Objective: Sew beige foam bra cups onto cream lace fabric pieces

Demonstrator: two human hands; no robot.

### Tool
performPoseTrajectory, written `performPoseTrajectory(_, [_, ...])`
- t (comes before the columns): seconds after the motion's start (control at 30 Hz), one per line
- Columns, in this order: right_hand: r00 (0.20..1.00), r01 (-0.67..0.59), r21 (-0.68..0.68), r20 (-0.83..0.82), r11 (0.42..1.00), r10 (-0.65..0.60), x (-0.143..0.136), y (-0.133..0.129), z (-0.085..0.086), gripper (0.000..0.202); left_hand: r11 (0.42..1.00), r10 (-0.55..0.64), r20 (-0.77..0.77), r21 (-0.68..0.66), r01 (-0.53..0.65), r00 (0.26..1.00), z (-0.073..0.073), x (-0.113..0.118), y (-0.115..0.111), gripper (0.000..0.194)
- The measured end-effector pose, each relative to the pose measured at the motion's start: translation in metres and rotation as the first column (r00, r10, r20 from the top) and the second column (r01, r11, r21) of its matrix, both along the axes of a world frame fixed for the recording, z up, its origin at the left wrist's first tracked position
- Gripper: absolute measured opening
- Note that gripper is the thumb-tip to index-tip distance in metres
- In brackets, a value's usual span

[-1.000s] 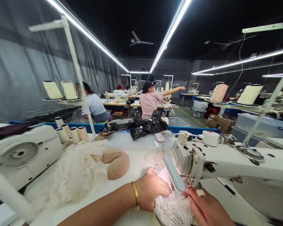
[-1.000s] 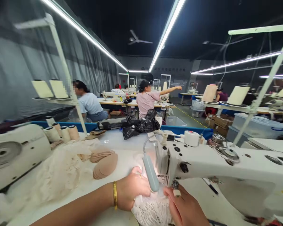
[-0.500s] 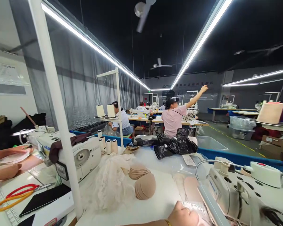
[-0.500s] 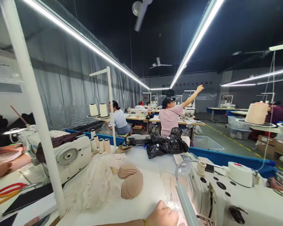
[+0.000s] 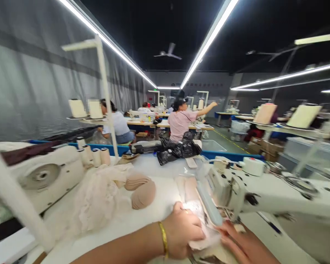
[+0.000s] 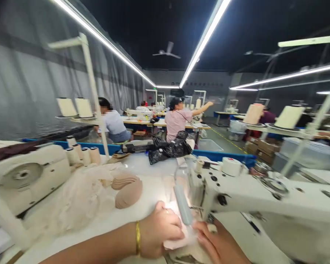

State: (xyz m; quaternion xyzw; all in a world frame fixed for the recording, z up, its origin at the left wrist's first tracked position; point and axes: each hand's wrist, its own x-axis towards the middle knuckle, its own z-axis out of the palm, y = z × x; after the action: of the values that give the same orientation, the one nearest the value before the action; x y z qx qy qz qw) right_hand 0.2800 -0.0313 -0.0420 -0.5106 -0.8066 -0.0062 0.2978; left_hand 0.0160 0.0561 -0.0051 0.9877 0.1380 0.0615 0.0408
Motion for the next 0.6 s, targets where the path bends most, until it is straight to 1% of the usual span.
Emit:
performPoseTrajectory(0.03, [1.000,-0.011,-0.042,-0.001,0.999,0.011,0.000,-0.005,0.009,0.026,1.000,-0.001,0.025,-0.022,0.002,1.000,0.005,-0.001,-0.001,0.027])
performPoseTrajectory(0.07, [1.000,-0.013,-0.117,-0.003,0.993,0.013,-0.001,-0.009,0.019,0.026,0.999,-0.003,0.054,-0.047,0.005,0.999,0.009,-0.003,-0.001,0.025])
performPoseTrajectory(0.1, [1.000,-0.012,-0.198,-0.004,0.980,0.012,-0.002,-0.011,0.029,0.022,0.998,-0.001,0.087,-0.069,0.007,0.996,0.011,-0.003,0.001,0.019])
performPoseTrajectory(0.13, [0.999,-0.032,-0.280,0.002,0.959,0.034,-0.002,-0.013,0.040,0.020,0.995,-0.018,0.104,-0.092,0.028,0.994,0.012,-0.004,0.003,0.019])
performPoseTrajectory(0.17, [0.999,-0.049,-0.335,-0.001,0.941,0.052,-0.003,-0.014,0.049,0.022,0.993,-0.029,0.122,-0.108,0.042,0.992,0.011,-0.004,0.005,0.022])
performPoseTrajectory(0.23, [0.997,-0.077,-0.412,-0.035,0.908,0.069,-0.002,-0.016,0.065,0.019,0.990,-0.054,0.160,-0.122,0.075,0.986,0.009,-0.003,0.008,0.031])
performPoseTrajectory(0.3, [0.990,-0.128,-0.457,-0.119,0.880,0.083,-0.003,-0.018,0.073,0.020,0.989,-0.071,0.197,-0.111,0.094,0.978,0.005,-0.002,0.011,0.037])
performPoseTrajectory(0.37, [0.969,-0.176,-0.443,-0.236,0.879,0.074,-0.006,-0.018,0.072,0.030,0.991,-0.088,0.218,-0.079,0.108,0.972,0.003,-0.002,0.013,0.035])
performPoseTrajectory(0.43, [0.949,-0.186,-0.376,-0.309,0.908,0.066,-0.012,-0.014,0.064,0.035,0.993,-0.103,0.210,-0.040,0.114,0.972,0.004,0.000,0.015,0.032])
performPoseTrajectory(0.5, [0.959,-0.154,-0.314,-0.277,0.937,0.064,-0.020,-0.010,0.053,0.030,0.993,-0.114,0.189,-0.005,0.117,0.975,0.006,0.001,0.018,0.030])
performPoseTrajectory(0.6, [0.994,-0.055,-0.264,-0.111,0.963,0.027,-0.025,-0.007,0.040,0.027,0.993,-0.120,0.173,0.024,0.117,0.978,0.009,0.003,0.023,0.032])
